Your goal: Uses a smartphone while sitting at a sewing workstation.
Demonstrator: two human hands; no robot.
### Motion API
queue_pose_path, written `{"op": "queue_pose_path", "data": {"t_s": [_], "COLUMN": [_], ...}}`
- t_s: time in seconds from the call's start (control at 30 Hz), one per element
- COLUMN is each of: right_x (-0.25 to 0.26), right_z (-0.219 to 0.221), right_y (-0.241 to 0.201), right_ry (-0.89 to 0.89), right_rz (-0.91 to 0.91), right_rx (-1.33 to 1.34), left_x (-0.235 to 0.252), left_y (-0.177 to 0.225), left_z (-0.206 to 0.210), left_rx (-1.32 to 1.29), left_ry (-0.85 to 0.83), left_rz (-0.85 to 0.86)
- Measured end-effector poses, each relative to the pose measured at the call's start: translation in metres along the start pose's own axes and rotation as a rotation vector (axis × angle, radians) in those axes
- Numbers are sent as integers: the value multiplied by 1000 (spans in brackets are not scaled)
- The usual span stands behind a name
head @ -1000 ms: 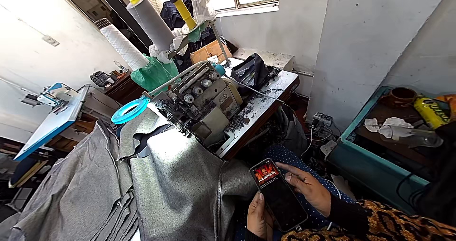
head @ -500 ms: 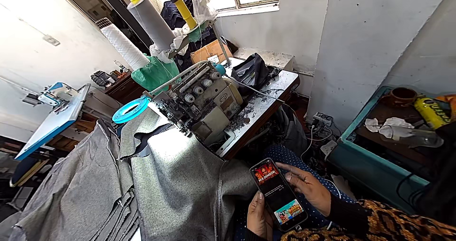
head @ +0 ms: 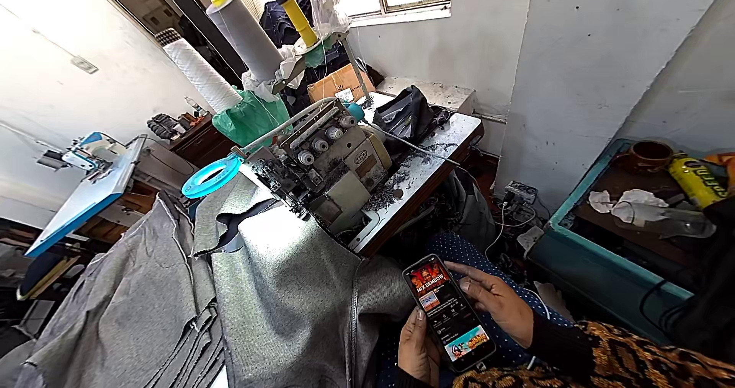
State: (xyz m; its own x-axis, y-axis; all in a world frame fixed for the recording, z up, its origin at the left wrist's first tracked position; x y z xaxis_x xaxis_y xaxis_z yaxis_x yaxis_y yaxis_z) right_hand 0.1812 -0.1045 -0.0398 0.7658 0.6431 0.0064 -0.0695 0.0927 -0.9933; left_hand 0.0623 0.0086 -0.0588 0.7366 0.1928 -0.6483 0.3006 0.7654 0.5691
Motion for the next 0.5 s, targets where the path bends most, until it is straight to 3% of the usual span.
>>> {"op": "queue_pose_path", "data": {"t_s": [0.5], "right_x": [-2], "right_z": [1], "right_y": [-3], "right_ry": [2], "right_rz": [11], "right_rx": [29], "left_x": [1], "left_y": [-1], "left_z": [-1], "left_rx": [1], "left_ry": [7], "left_rz": [1]}}
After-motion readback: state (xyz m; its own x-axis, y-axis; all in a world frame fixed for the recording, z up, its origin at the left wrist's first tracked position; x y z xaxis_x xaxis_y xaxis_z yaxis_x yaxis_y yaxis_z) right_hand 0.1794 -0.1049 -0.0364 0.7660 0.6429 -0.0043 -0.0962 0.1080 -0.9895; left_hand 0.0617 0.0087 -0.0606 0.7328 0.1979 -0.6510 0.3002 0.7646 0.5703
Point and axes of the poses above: each hand's wrist, its own x-axis towards the middle knuckle, its own z-axis out of the palm, y = z × x, the point moved 10 cm from there along x, towards the middle knuckle, and after that the axes turned 13 degrees about -z, right-handed, at the moved point
